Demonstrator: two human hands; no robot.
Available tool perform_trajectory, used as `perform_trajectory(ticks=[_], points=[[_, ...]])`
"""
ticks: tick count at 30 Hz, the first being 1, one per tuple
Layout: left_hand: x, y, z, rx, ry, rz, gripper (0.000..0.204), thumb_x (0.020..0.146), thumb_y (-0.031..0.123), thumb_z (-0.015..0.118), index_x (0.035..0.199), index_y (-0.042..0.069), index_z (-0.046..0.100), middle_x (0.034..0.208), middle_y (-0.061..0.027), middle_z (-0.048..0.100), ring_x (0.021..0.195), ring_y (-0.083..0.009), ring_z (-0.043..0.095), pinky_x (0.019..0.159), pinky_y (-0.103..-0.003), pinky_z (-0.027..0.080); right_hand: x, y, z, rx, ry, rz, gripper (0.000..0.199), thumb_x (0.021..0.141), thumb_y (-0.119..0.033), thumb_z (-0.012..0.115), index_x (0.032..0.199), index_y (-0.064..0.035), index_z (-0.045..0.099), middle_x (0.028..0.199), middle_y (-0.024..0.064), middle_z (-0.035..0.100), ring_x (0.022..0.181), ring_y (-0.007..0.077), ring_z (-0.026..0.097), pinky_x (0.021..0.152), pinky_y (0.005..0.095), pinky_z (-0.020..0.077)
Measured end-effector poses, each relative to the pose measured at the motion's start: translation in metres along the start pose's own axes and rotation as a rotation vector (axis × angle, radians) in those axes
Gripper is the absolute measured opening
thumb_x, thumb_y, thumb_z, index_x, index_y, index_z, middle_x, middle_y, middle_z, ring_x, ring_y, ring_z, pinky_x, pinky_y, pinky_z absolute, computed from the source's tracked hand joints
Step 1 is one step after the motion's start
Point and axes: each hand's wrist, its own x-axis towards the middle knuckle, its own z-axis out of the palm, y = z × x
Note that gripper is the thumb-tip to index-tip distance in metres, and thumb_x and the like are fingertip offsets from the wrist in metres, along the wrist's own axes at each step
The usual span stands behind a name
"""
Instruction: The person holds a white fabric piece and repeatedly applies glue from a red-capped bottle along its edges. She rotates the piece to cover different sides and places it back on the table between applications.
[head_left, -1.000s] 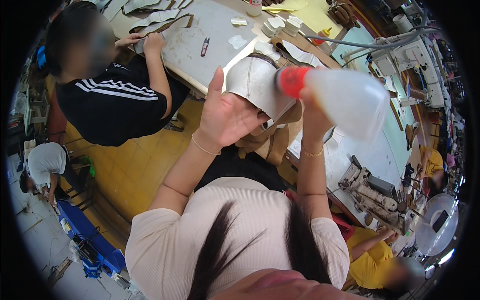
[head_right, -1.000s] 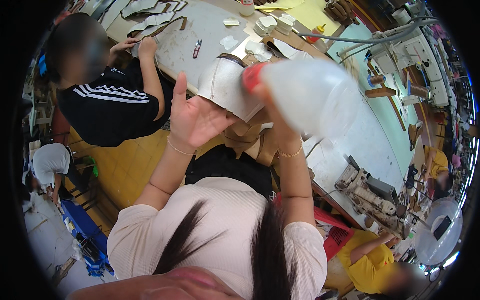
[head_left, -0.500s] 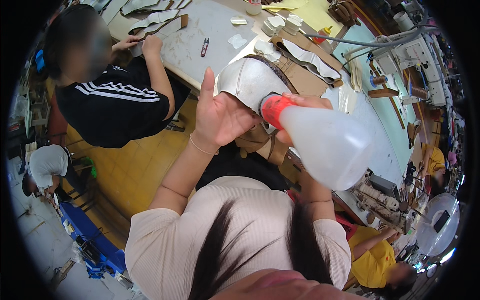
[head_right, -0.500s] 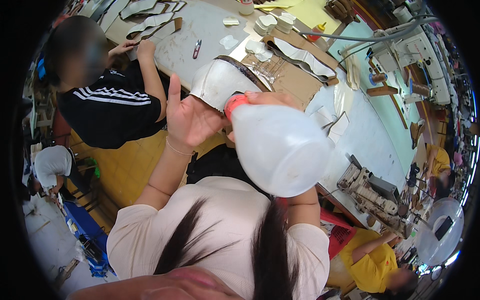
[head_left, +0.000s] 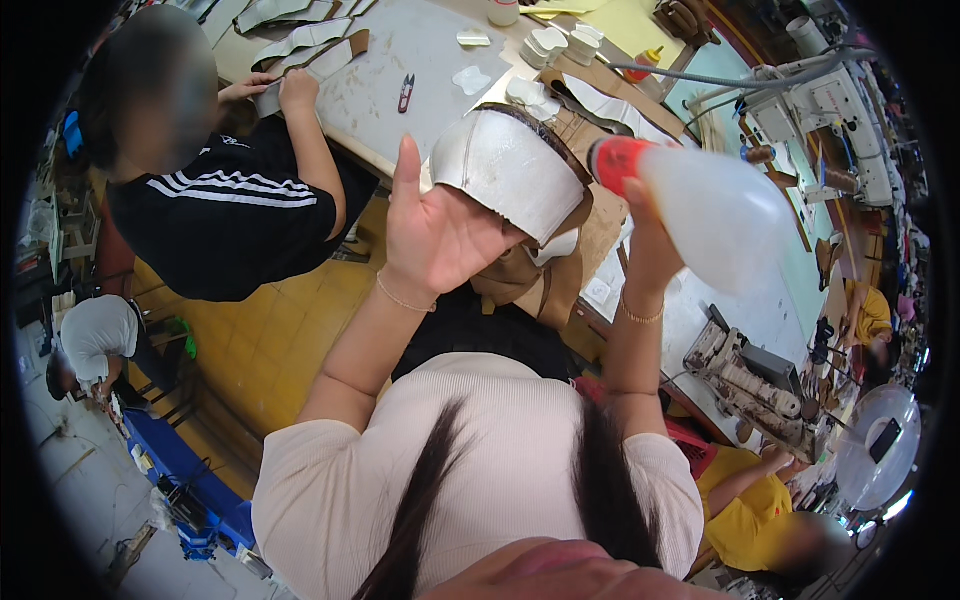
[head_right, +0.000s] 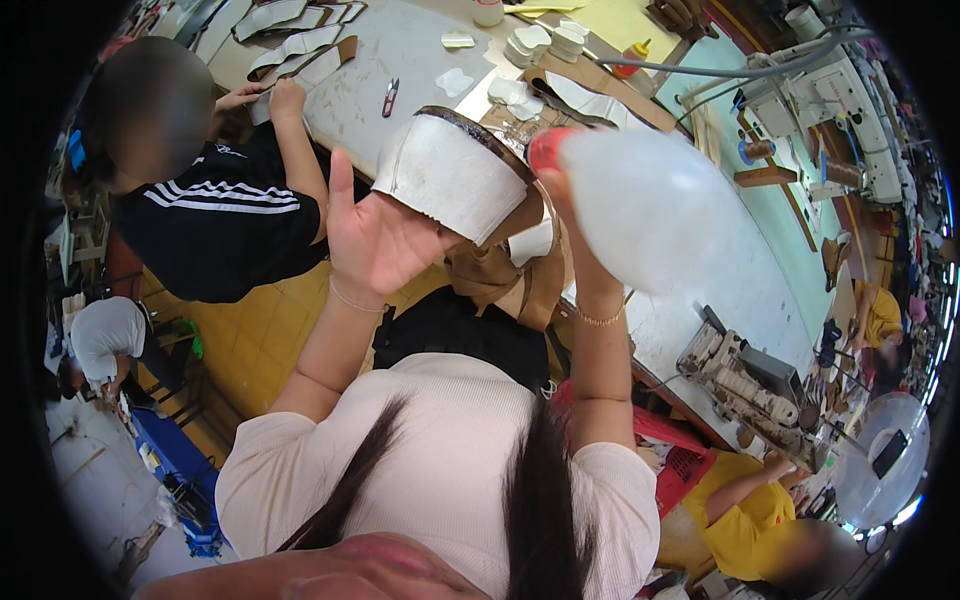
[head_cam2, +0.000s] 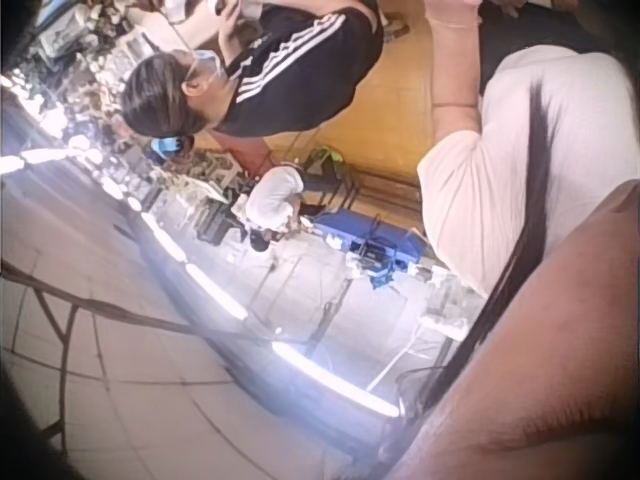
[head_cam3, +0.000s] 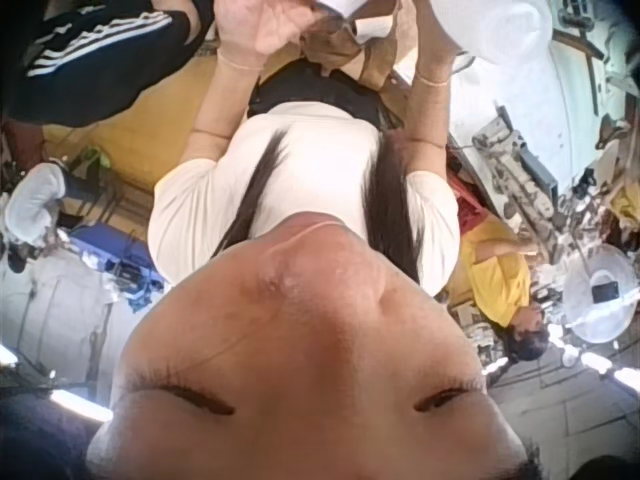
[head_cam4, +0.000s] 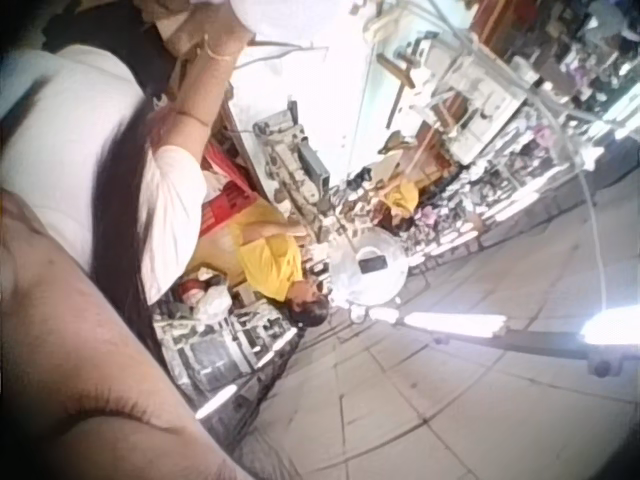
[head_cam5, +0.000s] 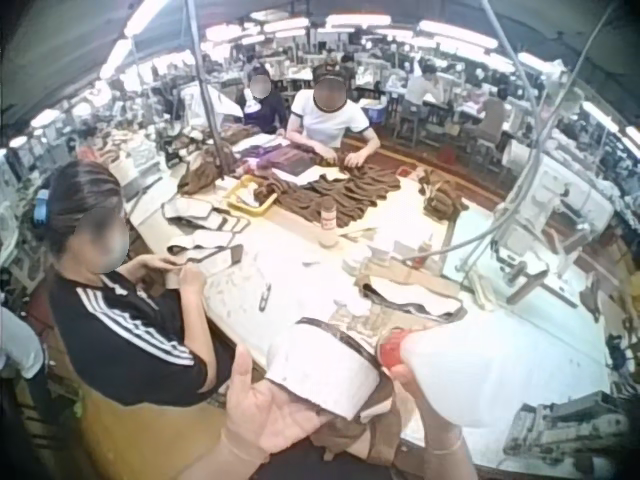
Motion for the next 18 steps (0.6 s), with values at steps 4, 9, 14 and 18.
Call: perform_trajectory(ticks=[4, 9, 14, 18], points=[[0.003, -0.004, 0.003, 0.038, 0.085, 0.034, 0.088, 0.082, 0.071, 0.024, 0.140, 0.004, 0.023, 0.143, -0.0156, 0.026, 0.132, -0.0314, 0.025, 0.108, -0.048, 0.017, -0.011, -0.027, -0.001, -0.062, -0.316, -0.068, 0.050, 0.074, -0.027, 0.073, 0.110, -0.0030, 0.049, 0.106, 0.0108, 0.058, 0.102, 0.0224, 0.055, 0.093, 0.0385, 0.0416], [-0.002, 0.003, -0.001, 0.044, -0.002, 0.005, 0.088, 0.082, 0.072, 0.022, 0.140, 0.006, 0.022, 0.142, -0.0149, 0.027, 0.130, -0.0308, 0.027, 0.107, -0.048, 0.020, -0.003, 0.009, -0.008, -0.341, -0.053, 0.019, 0.039, 0.077, -0.022, 0.070, 0.107, -0.0023, 0.056, 0.100, 0.0073, 0.061, 0.098, 0.0177, 0.056, 0.090, 0.0340, 0.0424], [-0.003, 0.000, -0.008, -0.003, -0.032, -0.021, 0.090, 0.080, 0.075, 0.022, 0.140, 0.008, 0.022, 0.142, -0.0135, 0.028, 0.129, -0.0307, 0.030, 0.105, -0.048, 0.024, -0.009, 0.001, -0.004, 0.304, -0.016, -0.028, 0.038, 0.081, -0.024, 0.065, 0.104, 0.0018, 0.050, 0.097, 0.0121, 0.057, 0.088, 0.0224, 0.058, 0.085, 0.0402, 0.0464], [-0.006, 0.005, -0.014, 0.001, -0.027, -0.050, 0.093, 0.078, 0.077, 0.025, 0.140, 0.009, 0.023, 0.142, -0.0138, 0.029, 0.129, -0.0307, 0.031, 0.104, -0.047, 0.026, -0.002, 0.021, -0.012, -0.341, 0.106, -0.164, 0.038, 0.073, -0.017, 0.073, 0.102, 0.0006, 0.056, 0.100, 0.0089, 0.061, 0.089, 0.0211, 0.059, 0.085, 0.0353, 0.0448]])
